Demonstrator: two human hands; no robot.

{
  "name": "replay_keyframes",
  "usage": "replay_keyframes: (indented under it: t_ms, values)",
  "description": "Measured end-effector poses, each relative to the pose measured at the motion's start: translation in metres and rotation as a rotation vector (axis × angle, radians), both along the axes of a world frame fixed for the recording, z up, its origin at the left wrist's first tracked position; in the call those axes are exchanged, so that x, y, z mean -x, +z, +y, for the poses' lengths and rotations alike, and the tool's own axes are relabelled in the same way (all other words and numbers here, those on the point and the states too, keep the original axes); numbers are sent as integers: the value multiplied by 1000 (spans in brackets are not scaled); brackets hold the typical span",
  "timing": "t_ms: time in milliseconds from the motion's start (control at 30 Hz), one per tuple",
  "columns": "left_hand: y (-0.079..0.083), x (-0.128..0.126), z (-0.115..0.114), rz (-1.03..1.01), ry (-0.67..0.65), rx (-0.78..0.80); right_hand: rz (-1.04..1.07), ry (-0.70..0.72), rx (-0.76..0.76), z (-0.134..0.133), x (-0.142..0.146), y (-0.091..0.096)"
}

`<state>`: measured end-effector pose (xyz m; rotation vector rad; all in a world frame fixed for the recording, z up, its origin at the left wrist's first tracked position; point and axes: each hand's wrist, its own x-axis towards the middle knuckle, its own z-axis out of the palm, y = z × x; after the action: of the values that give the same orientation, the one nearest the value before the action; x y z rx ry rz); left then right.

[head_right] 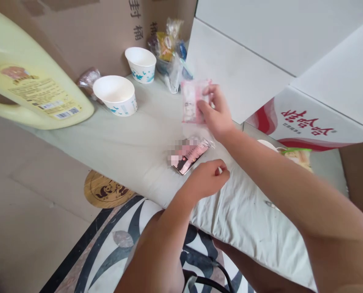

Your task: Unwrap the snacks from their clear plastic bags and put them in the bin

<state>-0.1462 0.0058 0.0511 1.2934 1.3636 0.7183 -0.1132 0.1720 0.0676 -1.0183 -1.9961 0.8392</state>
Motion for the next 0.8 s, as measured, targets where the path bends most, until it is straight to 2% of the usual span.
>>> replay_keyframes:
  t_ms: [100, 200, 300, 400, 500, 567, 633, 733, 800]
  values:
    - [-6, -6, -5, 202, -248, -27, 177, -133, 55, -53, -84, 17]
    - [-10, -17, -7, 316, -310, -18, 244, -255, 112, -116, -168, 17]
    - [-12, -33, -5, 273, -258, -19, 329, -410, 236, -174, -231, -4]
    - [-13, -57, -2, 32, -274, -25, 365, -450, 344, -211, -265, -32]
    - [-18, -87, -1, -297, -396, -42, 445, -395, 458, -224, -278, -54]
    - [-24, -108, -1, -438, -445, -58, 515, -363, 494, -224, -283, -63]
    - [-32, -126, 1, -465, -385, -114, 565, -343, 499, -220, -289, -69]
    - [-45, -146, 10, -366, -212, -267, 555, -304, 494, -212, -302, -77]
    - [-52, -154, 19, -324, -108, -308, 530, -297, 476, -207, -314, -81]
